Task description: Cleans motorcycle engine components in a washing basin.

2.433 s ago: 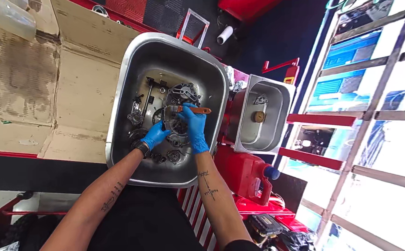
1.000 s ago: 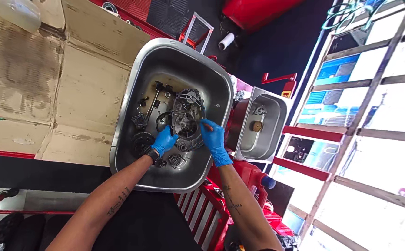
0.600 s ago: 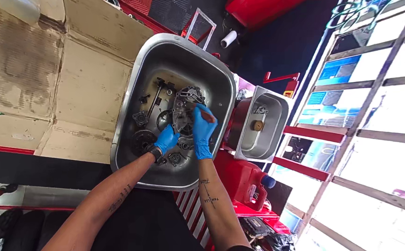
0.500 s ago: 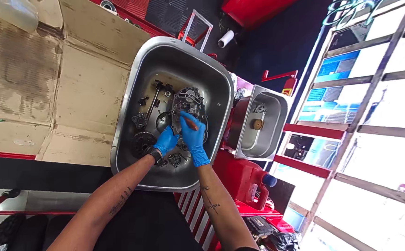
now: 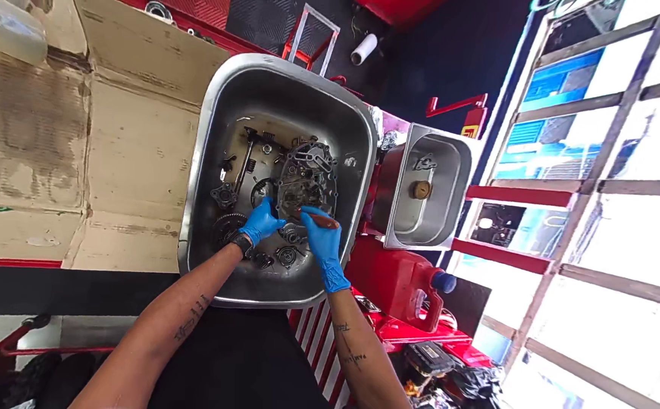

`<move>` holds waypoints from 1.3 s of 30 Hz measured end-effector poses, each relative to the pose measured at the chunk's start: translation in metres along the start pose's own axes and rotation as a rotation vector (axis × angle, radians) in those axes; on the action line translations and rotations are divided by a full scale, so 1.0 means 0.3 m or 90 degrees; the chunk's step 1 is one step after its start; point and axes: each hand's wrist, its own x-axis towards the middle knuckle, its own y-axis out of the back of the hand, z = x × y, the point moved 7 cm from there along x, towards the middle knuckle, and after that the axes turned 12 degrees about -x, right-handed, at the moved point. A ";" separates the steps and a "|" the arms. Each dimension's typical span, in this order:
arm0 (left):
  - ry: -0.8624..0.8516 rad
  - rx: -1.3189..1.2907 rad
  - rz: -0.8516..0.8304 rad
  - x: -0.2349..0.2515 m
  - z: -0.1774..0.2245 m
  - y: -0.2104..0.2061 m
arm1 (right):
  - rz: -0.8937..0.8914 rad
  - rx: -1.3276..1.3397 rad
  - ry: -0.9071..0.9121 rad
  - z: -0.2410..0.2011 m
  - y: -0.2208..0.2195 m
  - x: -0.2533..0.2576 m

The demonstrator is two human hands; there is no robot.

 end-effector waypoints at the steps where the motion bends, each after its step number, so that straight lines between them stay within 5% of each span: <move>1: 0.002 -0.001 0.001 -0.002 -0.001 0.001 | -0.019 0.009 0.004 0.001 -0.004 -0.041; 10: -0.012 0.067 0.041 -0.036 -0.029 -0.014 | -0.039 0.051 -0.047 0.122 0.091 -0.255; 14: -0.022 0.047 0.053 -0.043 -0.037 -0.016 | 0.089 -0.004 -0.040 0.181 0.163 -0.219; 18: -0.073 0.029 0.063 -0.061 -0.040 -0.029 | 0.041 -0.013 -0.007 0.160 0.086 -0.262; 23: -0.149 0.016 0.075 -0.076 -0.053 -0.045 | 0.155 -0.036 -0.020 0.196 0.143 -0.196; 27: -0.153 0.043 0.077 -0.078 -0.047 -0.049 | 0.071 0.006 0.000 0.164 0.031 -0.247; 39: -0.168 0.068 0.083 -0.111 -0.023 -0.072 | 0.154 -0.163 0.120 0.201 0.124 -0.161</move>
